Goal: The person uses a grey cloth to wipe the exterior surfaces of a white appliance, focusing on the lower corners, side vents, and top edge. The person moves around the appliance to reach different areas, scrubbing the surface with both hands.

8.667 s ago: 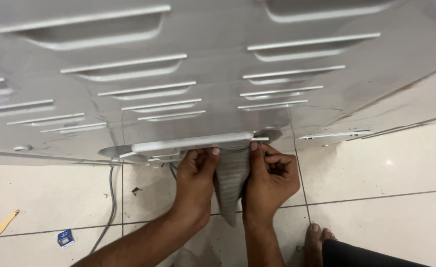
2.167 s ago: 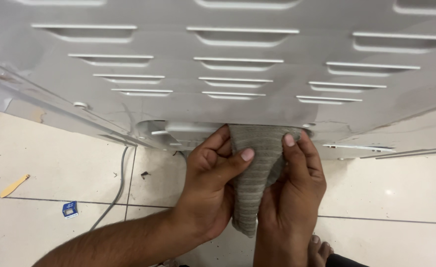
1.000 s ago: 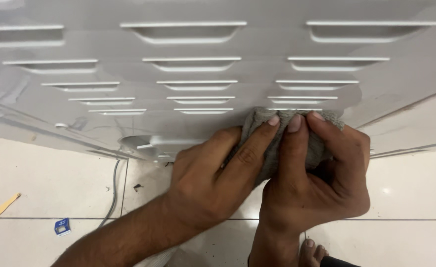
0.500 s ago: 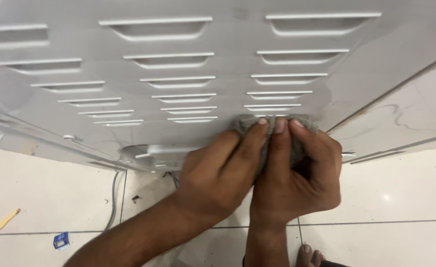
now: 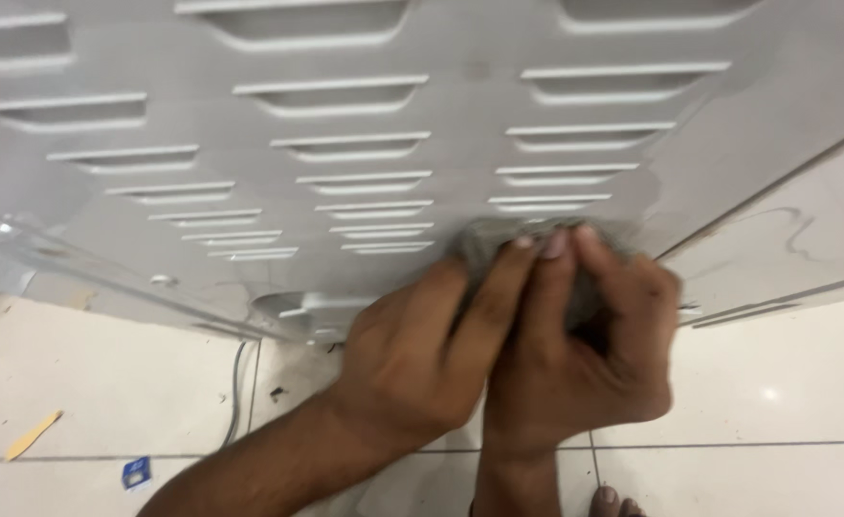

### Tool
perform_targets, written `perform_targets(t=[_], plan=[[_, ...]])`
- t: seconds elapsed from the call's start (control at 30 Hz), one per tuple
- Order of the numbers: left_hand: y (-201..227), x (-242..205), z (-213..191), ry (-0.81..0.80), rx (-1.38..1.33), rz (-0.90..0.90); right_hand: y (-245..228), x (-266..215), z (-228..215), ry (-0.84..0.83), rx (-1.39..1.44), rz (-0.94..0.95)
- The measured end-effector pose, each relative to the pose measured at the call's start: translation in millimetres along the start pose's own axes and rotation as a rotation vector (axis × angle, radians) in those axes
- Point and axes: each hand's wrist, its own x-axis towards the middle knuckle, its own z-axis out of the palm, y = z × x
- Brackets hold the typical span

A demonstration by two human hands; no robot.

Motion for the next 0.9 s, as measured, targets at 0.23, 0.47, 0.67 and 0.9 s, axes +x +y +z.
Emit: perform_targets(t=[0.23, 0.47, 0.67, 0.9], plan=[[12.9, -1.2, 5.9, -0.052, -0.235, -0.097, -7.8, 18.8, -12.8, -0.078, 0.072, -0.037], [11.6, 0.8, -8.9, -0.004, -0.186, -0.200, -23.7, 15.8, -6.0, -0.129, 0.279, 0.155], [13.1, 0.0, -3.3, -0.103, -0.452, -0.247, -17.2, 14.3, -9.4, -0.001, 0.239, 0.132], [8.7, 2.0, -15.9, -0.045, -0.376, -0.092, -38.5, 21.7, -18.1, -0.018, 0.181, 0.143]])
